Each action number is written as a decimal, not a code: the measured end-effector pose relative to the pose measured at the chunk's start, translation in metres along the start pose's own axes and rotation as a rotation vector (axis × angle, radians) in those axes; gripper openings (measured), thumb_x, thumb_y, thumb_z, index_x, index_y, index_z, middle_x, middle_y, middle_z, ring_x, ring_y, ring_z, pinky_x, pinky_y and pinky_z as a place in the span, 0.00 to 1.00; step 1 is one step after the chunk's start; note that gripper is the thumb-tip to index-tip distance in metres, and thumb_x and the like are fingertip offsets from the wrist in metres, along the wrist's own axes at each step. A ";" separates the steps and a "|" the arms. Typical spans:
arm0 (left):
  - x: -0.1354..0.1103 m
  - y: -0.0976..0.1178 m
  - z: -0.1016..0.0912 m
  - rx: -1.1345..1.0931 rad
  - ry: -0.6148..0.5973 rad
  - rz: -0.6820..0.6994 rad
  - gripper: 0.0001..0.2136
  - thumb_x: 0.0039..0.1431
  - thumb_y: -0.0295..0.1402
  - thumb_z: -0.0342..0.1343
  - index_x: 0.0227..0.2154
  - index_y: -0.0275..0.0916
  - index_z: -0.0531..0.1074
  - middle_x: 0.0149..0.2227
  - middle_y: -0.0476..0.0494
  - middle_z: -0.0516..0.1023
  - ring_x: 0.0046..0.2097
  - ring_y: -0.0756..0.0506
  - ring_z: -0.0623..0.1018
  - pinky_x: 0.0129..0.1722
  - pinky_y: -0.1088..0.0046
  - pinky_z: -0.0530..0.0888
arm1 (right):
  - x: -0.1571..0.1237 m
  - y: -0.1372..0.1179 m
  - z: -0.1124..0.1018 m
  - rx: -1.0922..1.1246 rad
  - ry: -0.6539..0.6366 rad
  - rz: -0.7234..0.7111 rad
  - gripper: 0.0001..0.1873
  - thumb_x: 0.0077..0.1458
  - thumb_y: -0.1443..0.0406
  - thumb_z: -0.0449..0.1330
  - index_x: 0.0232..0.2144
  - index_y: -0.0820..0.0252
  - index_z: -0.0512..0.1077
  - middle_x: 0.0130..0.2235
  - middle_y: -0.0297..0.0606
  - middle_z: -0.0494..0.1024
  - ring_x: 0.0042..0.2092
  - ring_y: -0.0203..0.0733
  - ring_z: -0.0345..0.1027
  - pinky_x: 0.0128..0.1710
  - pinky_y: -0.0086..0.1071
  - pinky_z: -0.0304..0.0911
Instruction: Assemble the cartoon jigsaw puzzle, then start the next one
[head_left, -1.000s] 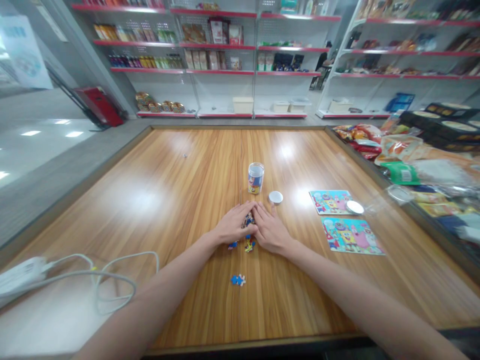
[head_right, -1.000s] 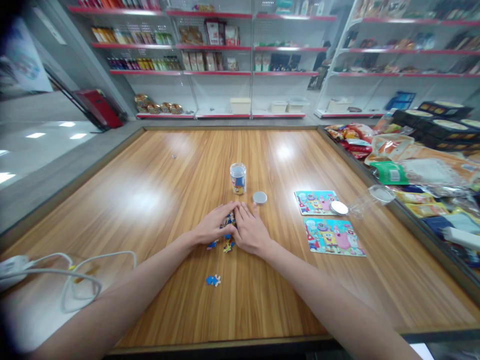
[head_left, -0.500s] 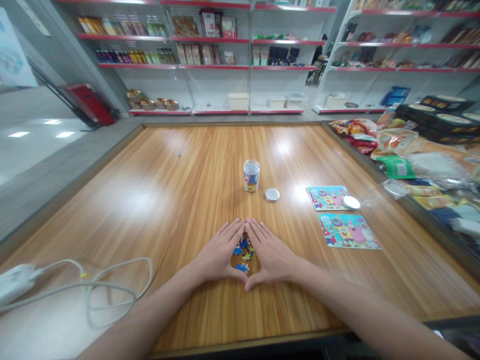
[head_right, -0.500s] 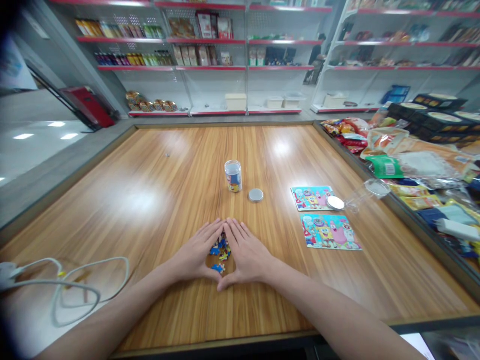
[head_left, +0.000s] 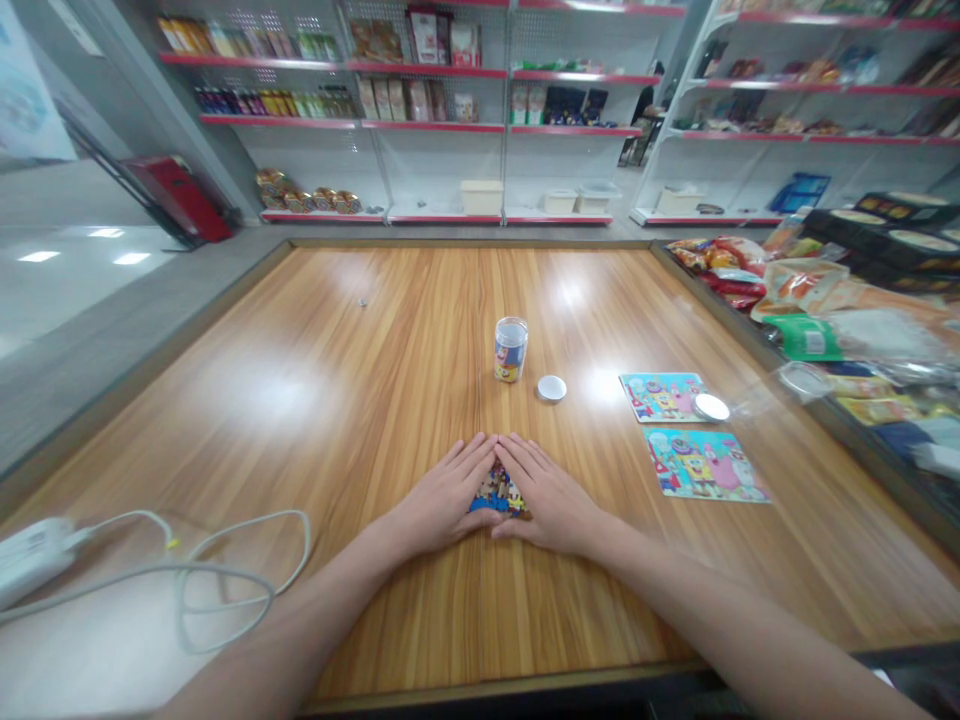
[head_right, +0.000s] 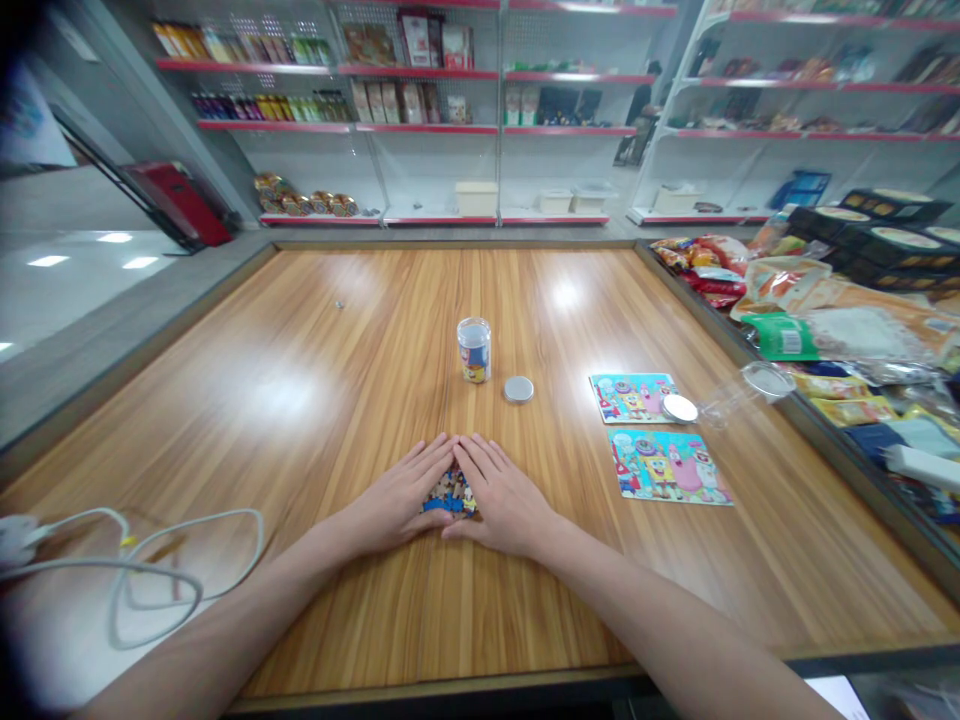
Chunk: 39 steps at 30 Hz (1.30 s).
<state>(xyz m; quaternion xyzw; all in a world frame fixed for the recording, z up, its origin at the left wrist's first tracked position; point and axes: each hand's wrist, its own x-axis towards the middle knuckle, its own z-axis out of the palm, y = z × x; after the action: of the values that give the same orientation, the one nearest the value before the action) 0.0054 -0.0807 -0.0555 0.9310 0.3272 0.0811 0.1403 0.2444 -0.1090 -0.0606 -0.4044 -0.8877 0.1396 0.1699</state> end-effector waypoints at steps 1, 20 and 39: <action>-0.003 -0.005 -0.005 -0.004 -0.012 0.007 0.46 0.64 0.59 0.51 0.72 0.39 0.36 0.73 0.35 0.46 0.74 0.35 0.46 0.71 0.50 0.52 | 0.000 0.000 -0.001 -0.001 0.000 0.007 0.57 0.55 0.43 0.64 0.72 0.67 0.43 0.72 0.57 0.50 0.73 0.58 0.40 0.70 0.56 0.47; 0.000 0.015 0.006 0.103 -0.029 -0.008 0.35 0.72 0.52 0.40 0.72 0.37 0.39 0.74 0.35 0.43 0.74 0.35 0.41 0.70 0.45 0.48 | 0.000 -0.009 -0.006 -0.022 0.019 0.013 0.51 0.56 0.44 0.62 0.70 0.66 0.50 0.70 0.57 0.53 0.72 0.62 0.42 0.69 0.59 0.48; -0.001 0.016 0.010 -0.067 0.072 -0.031 0.19 0.72 0.39 0.49 0.62 0.40 0.61 0.71 0.38 0.55 0.73 0.38 0.50 0.70 0.46 0.54 | 0.002 -0.013 0.001 -0.022 0.105 0.067 0.11 0.61 0.66 0.59 0.46 0.61 0.69 0.46 0.47 0.73 0.49 0.51 0.66 0.49 0.46 0.66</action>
<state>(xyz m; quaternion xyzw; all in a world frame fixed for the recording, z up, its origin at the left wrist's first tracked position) 0.0161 -0.0953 -0.0597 0.9170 0.3438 0.1233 0.1606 0.2340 -0.1155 -0.0557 -0.4426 -0.8650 0.1138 0.2072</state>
